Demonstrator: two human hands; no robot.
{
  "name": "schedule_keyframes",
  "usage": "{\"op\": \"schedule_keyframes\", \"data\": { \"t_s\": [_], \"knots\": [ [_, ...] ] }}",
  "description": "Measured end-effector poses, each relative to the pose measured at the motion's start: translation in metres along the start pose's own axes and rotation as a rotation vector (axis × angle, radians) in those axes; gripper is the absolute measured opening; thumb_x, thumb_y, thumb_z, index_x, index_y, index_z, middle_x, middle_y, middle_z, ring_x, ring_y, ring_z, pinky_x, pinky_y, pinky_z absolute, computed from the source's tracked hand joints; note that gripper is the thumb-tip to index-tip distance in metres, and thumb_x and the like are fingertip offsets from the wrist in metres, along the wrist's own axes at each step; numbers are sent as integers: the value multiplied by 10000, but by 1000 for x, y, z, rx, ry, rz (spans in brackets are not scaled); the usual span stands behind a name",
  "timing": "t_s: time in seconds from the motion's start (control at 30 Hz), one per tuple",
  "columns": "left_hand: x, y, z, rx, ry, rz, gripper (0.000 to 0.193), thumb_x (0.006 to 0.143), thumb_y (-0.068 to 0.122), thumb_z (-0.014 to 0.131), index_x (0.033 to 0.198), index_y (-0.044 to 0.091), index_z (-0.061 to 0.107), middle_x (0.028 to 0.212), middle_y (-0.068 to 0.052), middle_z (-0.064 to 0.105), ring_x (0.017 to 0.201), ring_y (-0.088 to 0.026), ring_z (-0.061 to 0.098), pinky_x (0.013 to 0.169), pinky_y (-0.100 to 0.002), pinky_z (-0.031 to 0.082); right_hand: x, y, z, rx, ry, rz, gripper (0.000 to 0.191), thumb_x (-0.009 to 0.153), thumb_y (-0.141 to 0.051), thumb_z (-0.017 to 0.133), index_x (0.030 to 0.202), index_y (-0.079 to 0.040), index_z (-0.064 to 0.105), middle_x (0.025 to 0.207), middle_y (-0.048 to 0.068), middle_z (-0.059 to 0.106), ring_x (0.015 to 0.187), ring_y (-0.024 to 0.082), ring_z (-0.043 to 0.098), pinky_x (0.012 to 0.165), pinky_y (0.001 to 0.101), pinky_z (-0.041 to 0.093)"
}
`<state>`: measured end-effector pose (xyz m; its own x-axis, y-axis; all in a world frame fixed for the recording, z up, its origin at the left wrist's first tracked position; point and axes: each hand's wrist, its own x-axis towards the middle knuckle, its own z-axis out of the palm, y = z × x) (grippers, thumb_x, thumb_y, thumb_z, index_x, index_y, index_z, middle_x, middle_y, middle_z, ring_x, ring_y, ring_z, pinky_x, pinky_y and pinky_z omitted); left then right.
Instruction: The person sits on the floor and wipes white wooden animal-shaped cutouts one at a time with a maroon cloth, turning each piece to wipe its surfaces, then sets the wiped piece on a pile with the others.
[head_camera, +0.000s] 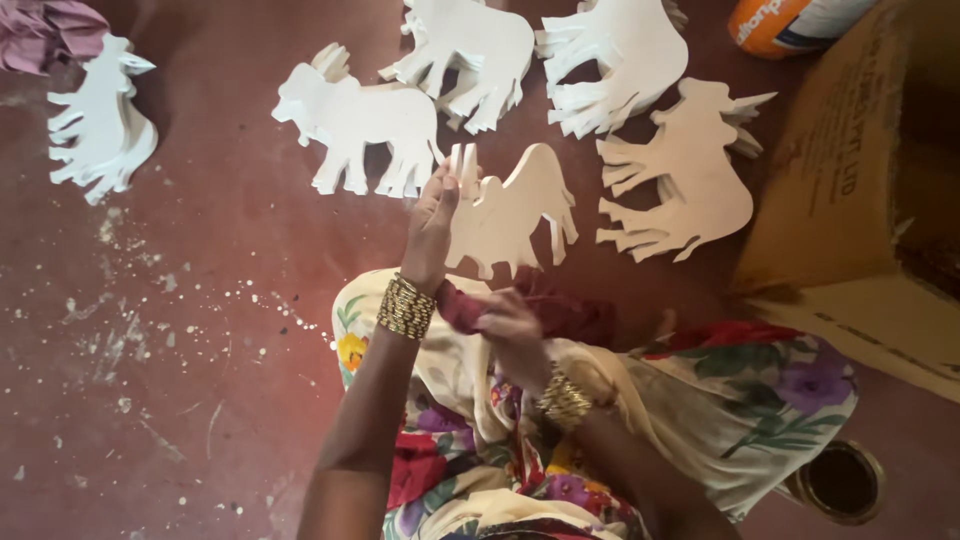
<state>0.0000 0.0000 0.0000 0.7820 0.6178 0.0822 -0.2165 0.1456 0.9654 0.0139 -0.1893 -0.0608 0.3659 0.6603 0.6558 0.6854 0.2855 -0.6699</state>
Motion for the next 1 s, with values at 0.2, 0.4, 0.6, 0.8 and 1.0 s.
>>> {"op": "schedule_keyframes", "data": {
  "t_s": [0.2, 0.4, 0.6, 0.8, 1.0],
  "knots": [
    [-20, -5, 31, 28, -97, 1, 613, 1118, 464, 343, 1561, 42, 386, 1401, -78, 611, 1227, -134, 607, 1038, -288, 521, 44, -8, -58, 431, 419, 410, 274, 1018, -122, 612, 1249, -36, 492, 1184, 81, 593, 1084, 168, 601, 926, 296, 538],
    [-42, -7, 70, 145, -152, 39, 656, 1121, 495, 313, 1624, 73, 325, 1238, -94, 667, 1087, -122, 642, 946, -269, 542, 26, 27, -37, -195, 415, 279, 296, 1054, -161, 608, 1305, -4, 599, 1240, 175, 558, 1112, 233, 605, 875, 306, 548],
    [-53, 1, 76, 191, -154, 96, 610, 1120, 426, 415, 1596, 53, 336, 1347, -86, 647, 1217, -115, 614, 1028, -263, 509, 27, 29, -82, -22, 578, 609, 255, 1049, -153, 642, 1289, -72, 614, 1136, 161, 647, 998, 276, 641, 895, 359, 530],
    [-53, -15, 95, -313, -292, 50, 510, 1182, 296, 467, 1577, -20, 400, 1343, -97, 631, 1155, -148, 612, 985, -303, 519, 83, -49, -120, -442, 201, 105, 280, 1019, -46, 616, 1282, -119, 675, 1246, 177, 582, 1044, 324, 679, 869, 363, 574],
    [-59, -16, 101, -21, -157, 127, 563, 1152, 376, 407, 1569, 0, 431, 1328, -73, 653, 1124, -112, 623, 978, -263, 530, 82, -52, -132, -456, 326, 130, 319, 1035, -37, 546, 1341, -89, 616, 1291, 165, 566, 1154, 361, 646, 989, 447, 563]
  ]
}}
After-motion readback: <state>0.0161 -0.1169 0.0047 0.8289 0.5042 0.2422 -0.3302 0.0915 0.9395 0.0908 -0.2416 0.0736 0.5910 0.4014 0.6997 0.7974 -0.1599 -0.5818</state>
